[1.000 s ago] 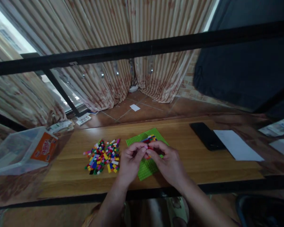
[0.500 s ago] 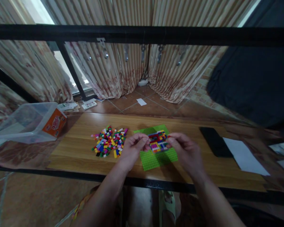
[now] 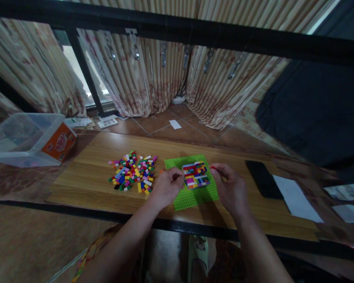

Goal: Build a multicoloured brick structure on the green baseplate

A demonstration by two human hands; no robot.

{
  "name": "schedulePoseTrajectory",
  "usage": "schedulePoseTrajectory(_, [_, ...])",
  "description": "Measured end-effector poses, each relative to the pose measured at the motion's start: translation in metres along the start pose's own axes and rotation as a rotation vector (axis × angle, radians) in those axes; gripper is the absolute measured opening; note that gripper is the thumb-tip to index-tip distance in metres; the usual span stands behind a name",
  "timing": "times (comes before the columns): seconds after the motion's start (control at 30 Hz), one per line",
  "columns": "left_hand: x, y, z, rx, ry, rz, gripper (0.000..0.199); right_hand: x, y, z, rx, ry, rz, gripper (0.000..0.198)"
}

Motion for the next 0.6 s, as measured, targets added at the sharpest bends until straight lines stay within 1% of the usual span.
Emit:
schedulePoseTrajectory(0.13, [-0.003, -0.002, -0.005, -0.057, 0.157, 0.003, 0.017, -0.016, 0.003, -0.008, 0.096, -0.018, -0.032, 0.017])
schedulePoseTrajectory(0.2, [-0.004, -0.003, -0.01, -0.067, 0.225, -0.007, 0.019, -0.025, 0.004, -0.011, 0.113, -0.018, -0.05, 0.014])
schedulePoseTrajectory(0.3, [-0.004, -0.004, -0.015, -0.077, 0.292, -0.011, 0.021, -0.037, 0.007, -0.016, 0.096, -0.019, -0.055, 0.012])
schedulePoseTrajectory(0.4, [-0.004, -0.004, -0.014, -0.078, 0.312, 0.005, 0.023, -0.044, 0.009, -0.02, 0.068, -0.025, -0.043, 0.012])
schedulePoseTrajectory(0.6, [-0.004, -0.004, -0.009, -0.084, 0.324, -0.005, 0.023, -0.046, 0.012, -0.026, -0.012, 0.005, -0.055, 0.012])
Point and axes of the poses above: each hand's wrist, its own y-axis towards the middle knuckle, its own x-axis out of the back of the hand, z = x × y, the point moved 1 cm from there along y, towards the middle knuckle
